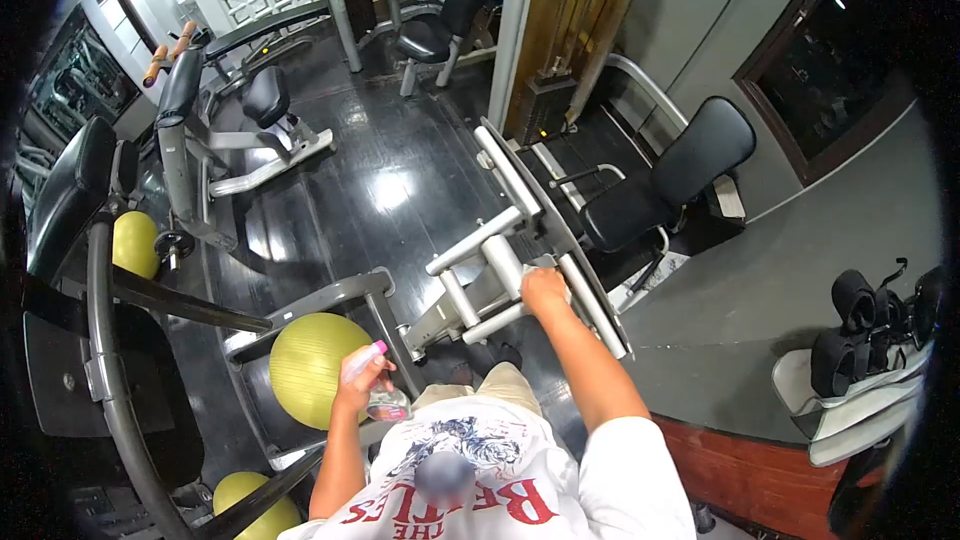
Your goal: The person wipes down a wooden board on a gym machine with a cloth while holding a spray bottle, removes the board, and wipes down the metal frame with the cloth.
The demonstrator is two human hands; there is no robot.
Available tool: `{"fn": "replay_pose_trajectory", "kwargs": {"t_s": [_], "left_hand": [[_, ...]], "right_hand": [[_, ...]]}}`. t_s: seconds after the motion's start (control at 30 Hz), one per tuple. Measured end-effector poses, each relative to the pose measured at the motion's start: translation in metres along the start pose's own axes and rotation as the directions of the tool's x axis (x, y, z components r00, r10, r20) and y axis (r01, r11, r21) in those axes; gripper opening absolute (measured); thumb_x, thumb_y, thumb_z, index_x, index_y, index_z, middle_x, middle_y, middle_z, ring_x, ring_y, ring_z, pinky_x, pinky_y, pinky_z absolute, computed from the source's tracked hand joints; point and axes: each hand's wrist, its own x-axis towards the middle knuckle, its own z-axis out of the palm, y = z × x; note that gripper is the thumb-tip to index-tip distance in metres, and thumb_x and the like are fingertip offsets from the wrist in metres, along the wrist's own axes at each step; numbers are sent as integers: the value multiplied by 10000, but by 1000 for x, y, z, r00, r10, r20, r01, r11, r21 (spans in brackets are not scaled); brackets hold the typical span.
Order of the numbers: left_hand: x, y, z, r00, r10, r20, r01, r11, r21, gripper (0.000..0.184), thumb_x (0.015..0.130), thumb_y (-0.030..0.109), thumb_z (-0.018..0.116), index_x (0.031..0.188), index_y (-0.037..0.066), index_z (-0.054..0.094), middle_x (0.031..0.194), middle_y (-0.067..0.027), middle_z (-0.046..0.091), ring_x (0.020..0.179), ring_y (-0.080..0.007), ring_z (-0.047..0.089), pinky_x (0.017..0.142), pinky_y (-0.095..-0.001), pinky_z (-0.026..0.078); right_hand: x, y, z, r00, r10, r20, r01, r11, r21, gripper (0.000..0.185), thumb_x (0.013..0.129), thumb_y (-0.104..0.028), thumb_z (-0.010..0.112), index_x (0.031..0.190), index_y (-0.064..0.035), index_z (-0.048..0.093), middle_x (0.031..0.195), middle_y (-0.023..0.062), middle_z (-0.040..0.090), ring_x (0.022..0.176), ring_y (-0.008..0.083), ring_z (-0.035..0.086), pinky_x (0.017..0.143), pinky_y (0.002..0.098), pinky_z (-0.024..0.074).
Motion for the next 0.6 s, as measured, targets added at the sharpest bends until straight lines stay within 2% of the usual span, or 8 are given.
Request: {"fn": "replay_pose_trajectory", "kwargs": {"t_s": [0.07,0.13,0.23,0.33,0.4,0.47,0.53,0.6], "left_hand": [[-1,-2,1,1000,1,0,-1,998,61,342,880,318,661,934,-14,600,803,-136,661,559,-190,629,532,-306,521],[-6,-6,5,1000,-26,-15,27,998,58,347,883,334,657,938,-5,606,792,-119,666,555,-173,630,528,-288,496],[-18,-17,10,998,-38,-44,39,999,32,331,893,322,653,958,-1,627,786,-94,676,555,-149,631,530,-268,479],[-29,-31,10,996,-72,-53,71,997,-10,352,880,303,671,994,-22,596,803,-159,658,563,-206,629,535,-324,531],[-42,-38,12,993,-81,-89,79,997,-25,304,896,285,664,950,-12,628,785,-105,670,557,-166,633,526,-283,504],[-48,-44,9,991,-90,-104,90,996,-1,300,896,276,663,952,-16,627,786,-105,668,555,-168,632,525,-280,503],[-54,-44,7,989,-86,-124,90,996,28,322,889,286,667,966,-23,616,784,-121,666,553,-186,633,520,-296,507],[-62,-41,4,984,-109,-138,114,993,35,345,885,280,667,1006,-37,606,785,-156,667,555,-210,634,530,-323,525]], "right_hand": [[19,1,2,994,97,47,-103,986,132,259,883,-155,532,1000,-18,718,1015,208,701,972,325,691,833,434,551],[48,5,2,950,151,275,-191,973,128,275,883,-144,544,1062,-18,710,1097,198,683,1033,322,672,867,421,544],[67,2,24,945,269,189,-305,931,200,294,875,-120,550,1113,-35,700,1159,180,664,1076,313,656,898,413,534],[85,7,31,914,336,228,-393,874,286,299,871,-113,546,1119,-45,700,1172,173,660,1093,307,647,921,416,524],[113,21,58,918,280,279,-360,886,293,280,871,-93,532,1063,14,706,1162,204,654,1096,326,641,922,416,521],[122,28,73,941,288,178,-334,872,359,270,856,-82,545,1032,49,701,1157,221,649,1089,338,642,917,419,521],[130,32,83,979,87,183,-110,986,122,269,844,-79,549,1031,32,707,1156,218,650,1081,343,643,910,418,523],[104,32,42,908,-39,417,22,999,46,281,783,-82,621,1036,-18,724,1148,197,661,1042,332,664,880,416,536]]}}
